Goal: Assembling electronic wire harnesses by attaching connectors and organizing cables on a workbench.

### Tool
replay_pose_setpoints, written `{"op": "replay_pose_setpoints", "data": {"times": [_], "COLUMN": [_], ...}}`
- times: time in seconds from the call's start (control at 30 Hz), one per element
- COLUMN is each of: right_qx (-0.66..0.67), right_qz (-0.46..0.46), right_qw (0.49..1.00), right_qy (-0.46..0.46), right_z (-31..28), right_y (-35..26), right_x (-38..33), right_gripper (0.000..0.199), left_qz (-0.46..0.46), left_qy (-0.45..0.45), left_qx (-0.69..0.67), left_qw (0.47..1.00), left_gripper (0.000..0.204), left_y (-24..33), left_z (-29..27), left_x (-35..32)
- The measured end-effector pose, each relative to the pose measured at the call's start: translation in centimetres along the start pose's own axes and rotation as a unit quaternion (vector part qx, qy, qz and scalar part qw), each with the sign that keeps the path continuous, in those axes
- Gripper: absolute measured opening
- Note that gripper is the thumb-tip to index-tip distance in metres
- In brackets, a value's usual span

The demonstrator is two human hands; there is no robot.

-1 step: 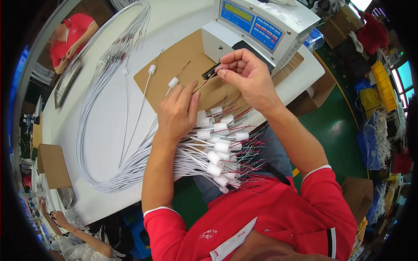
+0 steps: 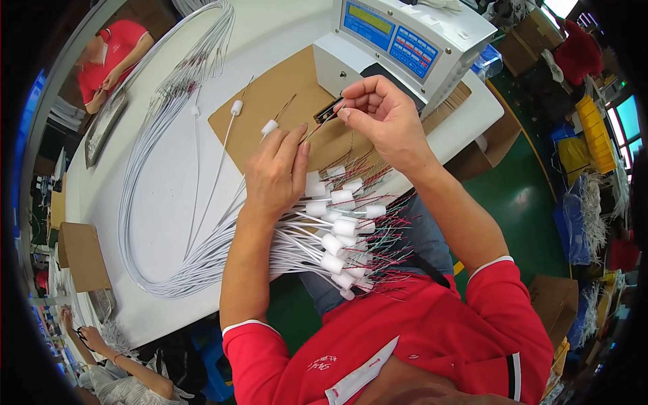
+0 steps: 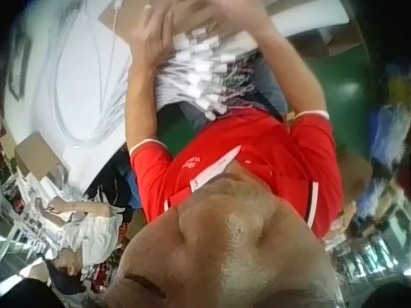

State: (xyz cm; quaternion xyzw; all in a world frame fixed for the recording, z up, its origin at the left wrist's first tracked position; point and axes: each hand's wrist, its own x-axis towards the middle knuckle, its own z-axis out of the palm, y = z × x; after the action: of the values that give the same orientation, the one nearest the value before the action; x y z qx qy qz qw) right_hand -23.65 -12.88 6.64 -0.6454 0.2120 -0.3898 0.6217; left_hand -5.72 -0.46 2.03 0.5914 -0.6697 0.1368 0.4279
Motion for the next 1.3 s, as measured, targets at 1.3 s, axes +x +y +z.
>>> {"op": "replay_pose_setpoints", "data": {"times": [1.3], "right_qx": [0.068], "right_qz": [0.07], "right_qw": [0.962], "right_qy": [-0.255], "right_z": [-0.7], "right_y": [-1.0], "right_x": [0.8], "right_gripper": [0.031], "left_qz": [-0.328], "left_qy": [-0.305], "left_qx": [-0.471], "left_qw": [0.76], "left_gripper": [0.034], "left_y": [-2.2], "left_z": [-2.9], "left_x": [0.1]}}
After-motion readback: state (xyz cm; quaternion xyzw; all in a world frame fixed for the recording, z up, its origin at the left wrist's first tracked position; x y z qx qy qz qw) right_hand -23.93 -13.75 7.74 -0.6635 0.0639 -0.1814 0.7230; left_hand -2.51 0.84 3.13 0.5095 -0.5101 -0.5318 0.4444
